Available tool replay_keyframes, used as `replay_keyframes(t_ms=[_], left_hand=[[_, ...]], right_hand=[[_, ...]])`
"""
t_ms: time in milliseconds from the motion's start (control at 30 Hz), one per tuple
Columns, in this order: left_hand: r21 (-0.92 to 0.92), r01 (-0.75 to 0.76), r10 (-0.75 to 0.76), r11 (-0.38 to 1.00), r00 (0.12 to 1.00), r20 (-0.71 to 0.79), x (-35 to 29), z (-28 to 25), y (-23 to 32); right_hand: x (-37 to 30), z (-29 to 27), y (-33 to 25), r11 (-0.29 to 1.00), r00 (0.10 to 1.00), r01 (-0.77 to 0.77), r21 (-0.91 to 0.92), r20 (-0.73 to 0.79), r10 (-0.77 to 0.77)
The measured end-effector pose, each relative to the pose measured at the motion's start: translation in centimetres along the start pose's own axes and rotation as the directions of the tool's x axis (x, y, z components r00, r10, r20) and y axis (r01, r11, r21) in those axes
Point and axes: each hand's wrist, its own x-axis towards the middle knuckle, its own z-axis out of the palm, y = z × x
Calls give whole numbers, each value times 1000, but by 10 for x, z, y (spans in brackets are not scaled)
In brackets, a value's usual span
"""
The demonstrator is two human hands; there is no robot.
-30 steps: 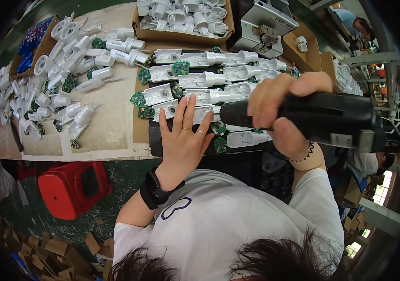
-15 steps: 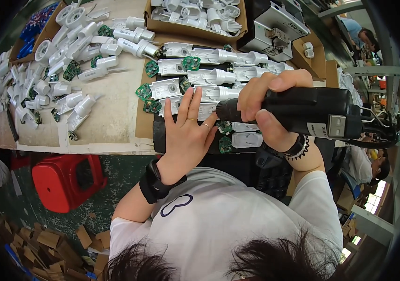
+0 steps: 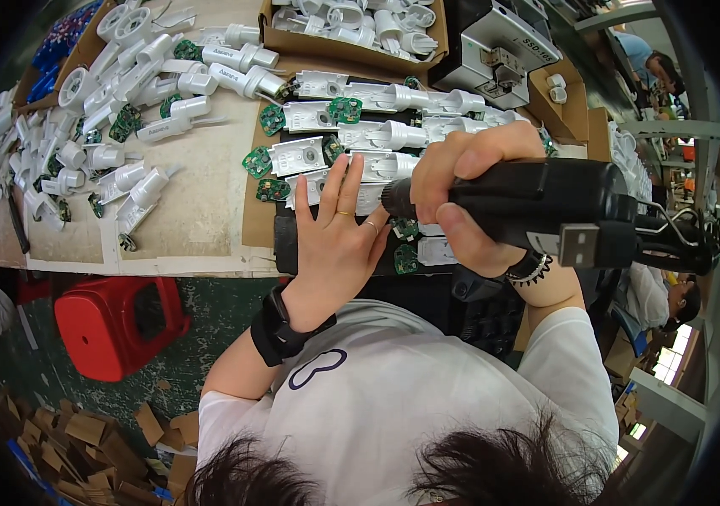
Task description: The person fits a white plastic component into a housing, drives a screw into the assembly with a power screwdriver, and places it on a black mat. After repeating this for several units, they move the mat aside and begin fitting circuit boards and plastic components into a new set of housings.
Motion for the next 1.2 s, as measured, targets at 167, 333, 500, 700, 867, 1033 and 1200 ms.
replay_keyframes(t_ms=[167,333,500,700,867,1033,1200], left_hand=[[-7,2,-2,1000,1000,-3,-1,0,1],[-1,-13,13,1000,1000,4,0,-1,2],[49,-51,53,997,997,-48,0,4,-1],[114,-122,136,986,983,-125,-2,3,-7],[114,-105,121,988,981,-152,-3,5,-6],[9,-109,109,994,984,-139,-1,-17,-1],[-79,-55,41,995,984,-171,-20,-59,-10]], right_hand=[[-2,3,0,1000,1000,-2,-19,-20,1],[-5,3,4,999,999,33,-4,-23,-33],[-7,15,19,953,967,115,281,-250,-43],[-16,-54,-3,865,721,380,328,-691,-55],[-16,-116,13,944,578,326,57,-802,-151],[-17,-158,66,961,537,186,-205,-798,-274],[-2,-149,75,988,528,129,-89,-837,-145]])
